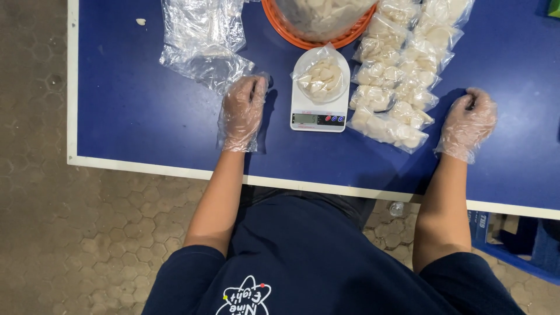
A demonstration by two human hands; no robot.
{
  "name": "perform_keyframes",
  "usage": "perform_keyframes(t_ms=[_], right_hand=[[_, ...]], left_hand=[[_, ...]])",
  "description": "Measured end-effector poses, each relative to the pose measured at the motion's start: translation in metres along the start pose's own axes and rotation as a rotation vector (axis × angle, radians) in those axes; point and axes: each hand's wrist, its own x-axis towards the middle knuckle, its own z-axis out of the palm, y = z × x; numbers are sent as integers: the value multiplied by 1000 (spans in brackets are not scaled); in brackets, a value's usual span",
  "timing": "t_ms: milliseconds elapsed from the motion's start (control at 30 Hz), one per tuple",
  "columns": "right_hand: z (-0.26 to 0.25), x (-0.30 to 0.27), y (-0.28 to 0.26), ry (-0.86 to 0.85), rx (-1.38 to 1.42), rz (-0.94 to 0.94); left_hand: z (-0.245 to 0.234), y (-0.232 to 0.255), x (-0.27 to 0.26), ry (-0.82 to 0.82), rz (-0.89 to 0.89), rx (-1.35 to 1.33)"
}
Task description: Scooping snack pieces from a large container into small plastic bags and weighing them on a digital scale for portion control.
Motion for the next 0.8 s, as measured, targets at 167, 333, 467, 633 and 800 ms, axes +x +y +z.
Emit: perform_keyframes(t_ms=[167, 333, 467, 633, 800], right_hand=[[-2, -2, -5, 17, 36, -31], [-4, -1, -11, 13, 26, 4], [-16, -2, -21, 45, 66, -19], [-25, -6, -26, 40, 101, -20], [-26, -23, -21, 95, 131, 102]], left_hand=[[2, 2, 0, -5, -12, -2], [23, 15, 7, 123, -196, 16], [39, 49, 22, 98, 58, 180], [65, 59, 35, -496, 143, 508], [80, 46, 23, -482, -3, 464]])
